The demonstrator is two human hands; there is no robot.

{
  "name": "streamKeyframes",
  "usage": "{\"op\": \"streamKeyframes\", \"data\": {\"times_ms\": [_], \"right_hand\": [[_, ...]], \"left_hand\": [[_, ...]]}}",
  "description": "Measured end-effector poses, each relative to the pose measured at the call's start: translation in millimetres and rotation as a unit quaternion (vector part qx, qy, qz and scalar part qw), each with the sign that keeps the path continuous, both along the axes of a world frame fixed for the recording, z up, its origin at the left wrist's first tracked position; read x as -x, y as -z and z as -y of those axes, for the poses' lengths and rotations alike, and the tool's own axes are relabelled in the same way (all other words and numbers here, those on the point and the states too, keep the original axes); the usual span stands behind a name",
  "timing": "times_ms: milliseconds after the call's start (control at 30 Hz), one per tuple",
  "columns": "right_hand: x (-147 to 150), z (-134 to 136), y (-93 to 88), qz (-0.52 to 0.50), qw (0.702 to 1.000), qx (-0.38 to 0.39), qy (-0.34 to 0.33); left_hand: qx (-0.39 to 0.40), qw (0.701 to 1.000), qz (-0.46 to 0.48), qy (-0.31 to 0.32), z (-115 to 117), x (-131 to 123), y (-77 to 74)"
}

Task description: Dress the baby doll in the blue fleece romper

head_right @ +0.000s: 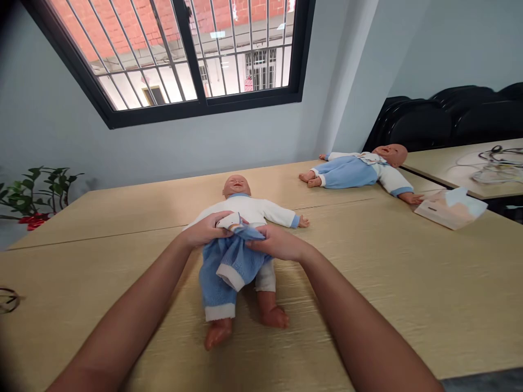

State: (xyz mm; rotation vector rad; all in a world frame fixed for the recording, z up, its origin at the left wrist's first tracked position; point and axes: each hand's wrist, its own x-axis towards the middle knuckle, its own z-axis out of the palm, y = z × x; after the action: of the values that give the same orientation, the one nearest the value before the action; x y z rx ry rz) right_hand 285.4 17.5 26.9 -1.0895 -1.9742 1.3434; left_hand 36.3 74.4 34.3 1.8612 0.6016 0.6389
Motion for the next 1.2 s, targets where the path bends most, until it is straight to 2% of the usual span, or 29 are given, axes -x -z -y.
{"op": "streamKeyframes", "data": {"times_ms": [67, 133, 233, 333, 433, 567, 667, 833, 900, 967, 1067, 1200], "right_hand": [[0, -3, 5.2, -0.031, 0.999, -0.018, 0.024], [1, -3, 7.0, -0.065, 0.997, -0.013, 0.03], [2, -1, 6.6, -0.094, 0.995, 0.006, 0.034], [0, -1, 7.9, -0.091, 0.995, 0.02, 0.041], [-4, -4, 10.2, -0.089, 0.995, 0.022, 0.032], [-4, -2, 5.4, -0.071, 0.997, 0.02, -0.03], [-2, 2, -2.7, -0.022, 0.998, 0.009, -0.062], [-3, 1, -4.8, 0.022, 0.998, -0.025, -0.055], [-5, -1, -1.7, 0.014, 0.998, -0.023, -0.057], [-5, -3, 1.2, 0.009, 0.998, -0.026, -0.065], [-5, -2, 2.0, 0.013, 0.997, -0.032, -0.068], [-2, 0, -4.8, -0.011, 0.998, -0.008, -0.067]], "left_hand": [[-0.054, 0.998, 0.038, -0.002, 8, -4, -10.0], [-0.128, 0.991, 0.03, -0.018, 18, -9, -19.1], [-0.175, 0.981, -0.09, -0.006, 32, -18, -26.8], [-0.164, 0.968, -0.189, 0.016, 42, -23, -28.3], [-0.173, 0.961, -0.212, 0.048, 43, -25, -27.8], [-0.157, 0.958, -0.231, 0.07, 33, -20, -28.2], [-0.126, 0.966, -0.21, 0.081, 24, -12, -29.1], [-0.037, 0.988, -0.149, 0.027, 22, -7, -25.6], [0.03, 0.989, -0.131, 0.058, 26, -10, -24.1], [0.059, 0.983, -0.14, 0.107, 31, -14, -25.3], [0.006, 0.972, -0.197, 0.131, 38, -18, -30.9], [-0.043, 0.943, -0.309, 0.115, 44, -18, -35.4]]}}
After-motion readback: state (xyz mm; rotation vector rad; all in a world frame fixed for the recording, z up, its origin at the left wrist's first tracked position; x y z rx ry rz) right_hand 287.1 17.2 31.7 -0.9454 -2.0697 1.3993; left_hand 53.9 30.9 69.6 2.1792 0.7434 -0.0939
